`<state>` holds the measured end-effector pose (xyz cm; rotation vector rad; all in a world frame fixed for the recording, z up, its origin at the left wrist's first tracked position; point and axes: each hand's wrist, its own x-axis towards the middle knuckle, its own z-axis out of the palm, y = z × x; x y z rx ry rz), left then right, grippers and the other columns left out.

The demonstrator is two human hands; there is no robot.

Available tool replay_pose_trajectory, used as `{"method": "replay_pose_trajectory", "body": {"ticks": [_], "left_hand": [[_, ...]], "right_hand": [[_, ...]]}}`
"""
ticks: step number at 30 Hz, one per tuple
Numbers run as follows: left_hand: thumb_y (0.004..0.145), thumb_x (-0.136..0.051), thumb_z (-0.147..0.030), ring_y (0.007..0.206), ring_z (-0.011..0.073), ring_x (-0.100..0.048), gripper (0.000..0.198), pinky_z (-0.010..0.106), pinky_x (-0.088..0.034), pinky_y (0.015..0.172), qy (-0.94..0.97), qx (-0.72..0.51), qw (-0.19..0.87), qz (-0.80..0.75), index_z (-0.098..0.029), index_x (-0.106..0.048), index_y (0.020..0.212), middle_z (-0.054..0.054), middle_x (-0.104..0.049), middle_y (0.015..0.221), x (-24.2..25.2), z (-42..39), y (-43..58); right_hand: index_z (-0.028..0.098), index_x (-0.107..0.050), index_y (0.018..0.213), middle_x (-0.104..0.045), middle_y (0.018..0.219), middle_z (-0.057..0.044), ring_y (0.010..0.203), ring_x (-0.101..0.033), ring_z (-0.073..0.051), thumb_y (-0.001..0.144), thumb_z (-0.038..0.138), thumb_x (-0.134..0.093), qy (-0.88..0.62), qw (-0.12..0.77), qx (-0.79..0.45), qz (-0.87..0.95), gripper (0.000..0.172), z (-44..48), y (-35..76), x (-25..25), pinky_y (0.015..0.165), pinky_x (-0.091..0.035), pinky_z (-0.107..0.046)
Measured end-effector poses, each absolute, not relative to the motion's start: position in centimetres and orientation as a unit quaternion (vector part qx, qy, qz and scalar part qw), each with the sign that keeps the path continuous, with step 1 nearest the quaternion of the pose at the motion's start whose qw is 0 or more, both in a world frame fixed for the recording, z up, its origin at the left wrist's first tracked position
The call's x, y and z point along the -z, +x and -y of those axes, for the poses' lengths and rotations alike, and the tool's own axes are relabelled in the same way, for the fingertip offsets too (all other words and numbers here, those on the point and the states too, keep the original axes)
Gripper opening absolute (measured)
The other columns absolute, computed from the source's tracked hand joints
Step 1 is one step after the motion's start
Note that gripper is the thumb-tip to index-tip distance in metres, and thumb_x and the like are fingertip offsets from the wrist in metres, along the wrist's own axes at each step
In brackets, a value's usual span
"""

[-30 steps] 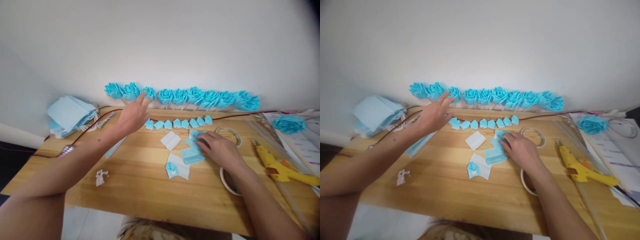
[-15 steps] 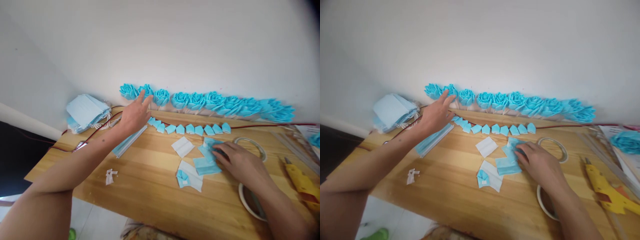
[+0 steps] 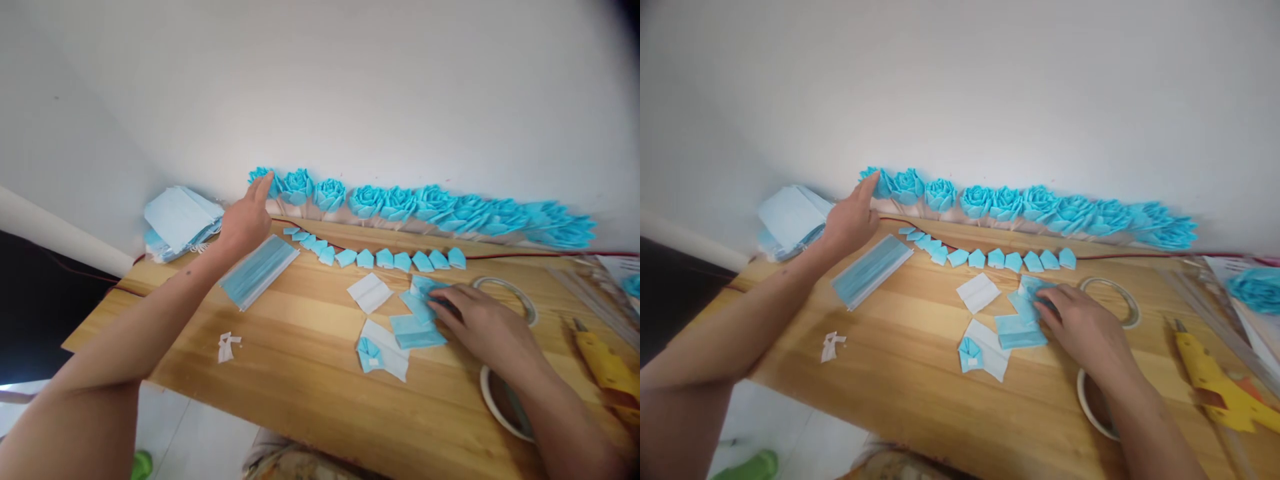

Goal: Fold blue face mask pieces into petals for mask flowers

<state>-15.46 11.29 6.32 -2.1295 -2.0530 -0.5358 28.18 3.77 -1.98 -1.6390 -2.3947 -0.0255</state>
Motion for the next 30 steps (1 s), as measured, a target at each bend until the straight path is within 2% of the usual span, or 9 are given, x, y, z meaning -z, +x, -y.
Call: {"method": "replay_pose_trajectory", "body": {"ticks": [3,6,10,12,15,21,26,30], "left_hand": [[0.087,-0.047,-0.017,0.143,0.0347,-0.053,0.079,0.048,-0.052,0.108,-0.708,0.217,0.053,0.670,-0.026,-0.029,0.164,0.012,-0.040,0.167,-5.8,-11.6,-16.5],[0.090,-0.052,-0.025,0.138,0.0335,-0.056,0.079,0.049,-0.049,0.112,-0.697,0.327,0.020,0.638,-0.027,-0.026,0.165,0.013,-0.044,0.164,-5.2,-12.3,-17.8],[0.092,-0.058,-0.036,0.112,0.0284,-0.071,0.088,0.048,-0.058,0.096,-0.609,0.455,-0.094,0.643,-0.033,-0.011,0.166,0.018,-0.045,0.160,-3.8,-13.8,-19.6],[0.088,-0.065,-0.038,0.108,0.0292,-0.072,0.093,0.047,-0.060,0.089,-0.571,0.481,-0.155,0.647,-0.029,-0.014,0.165,0.023,-0.046,0.158,-3.1,-14.5,-19.9],[0.082,-0.074,-0.035,0.115,0.0293,-0.068,0.095,0.044,-0.059,0.093,-0.545,0.508,-0.206,0.635,-0.023,-0.024,0.162,0.025,-0.046,0.158,-2.3,-15.3,-19.6],[0.077,-0.082,-0.031,0.126,0.0290,-0.063,0.089,0.040,-0.051,0.106,-0.509,0.518,-0.181,0.663,-0.016,-0.038,0.153,0.024,-0.050,0.155,-2.0,-16.9,-17.9],[0.074,-0.081,-0.029,0.113,0.0261,-0.068,0.071,0.036,-0.053,0.100,-0.517,0.529,-0.138,0.659,-0.016,-0.050,0.136,0.014,-0.068,0.130,-2.3,-17.8,-17.1],[0.071,-0.080,-0.030,0.103,0.0249,-0.069,0.059,0.035,-0.053,0.094,-0.515,0.510,-0.105,0.681,-0.017,-0.056,0.123,0.006,-0.073,0.112,-2.5,-17.9,-17.0]], "right_hand": [[0.024,-0.073,0.100,-0.077,0.105,-0.012,0.092,-0.074,-0.034,0.099,0.041,-0.046,-0.559,0.120,0.009,0.820,0.031,-3.9,28.3,2.2,0.073,-0.057,-0.046],[0.024,-0.073,0.101,-0.077,0.104,-0.012,0.093,-0.074,-0.034,0.099,0.041,-0.046,-0.556,0.119,0.007,0.822,0.032,-3.9,28.4,2.3,0.073,-0.057,-0.047],[0.024,-0.073,0.100,-0.077,0.104,-0.012,0.093,-0.074,-0.034,0.099,0.041,-0.046,-0.555,0.118,0.004,0.824,0.032,-3.9,28.4,2.2,0.074,-0.058,-0.048],[0.023,-0.073,0.100,-0.077,0.105,-0.012,0.093,-0.075,-0.034,0.098,0.040,-0.046,-0.554,0.117,0.007,0.824,0.032,-4.0,28.4,2.1,0.075,-0.059,-0.048],[0.024,-0.073,0.098,-0.078,0.104,-0.012,0.093,-0.075,-0.034,0.098,0.040,-0.046,-0.558,0.115,0.014,0.822,0.032,-4.1,28.4,2.1,0.076,-0.059,-0.047],[0.025,-0.072,0.098,-0.078,0.103,-0.011,0.093,-0.075,-0.033,0.099,0.044,-0.044,-0.549,0.118,0.010,0.827,0.034,-4.3,28.7,2.4,0.075,-0.058,-0.046],[0.027,-0.073,0.098,-0.078,0.102,-0.012,0.090,-0.076,-0.033,0.100,0.046,-0.042,-0.545,0.127,0.011,0.829,0.036,-4.4,29.1,2.8,0.071,-0.058,-0.046],[0.023,-0.074,0.098,-0.079,0.101,-0.011,0.089,-0.076,-0.032,0.099,0.055,-0.037,-0.541,0.125,0.021,0.831,0.048,-4.6,29.5,3.2,0.072,-0.059,-0.046]]}}
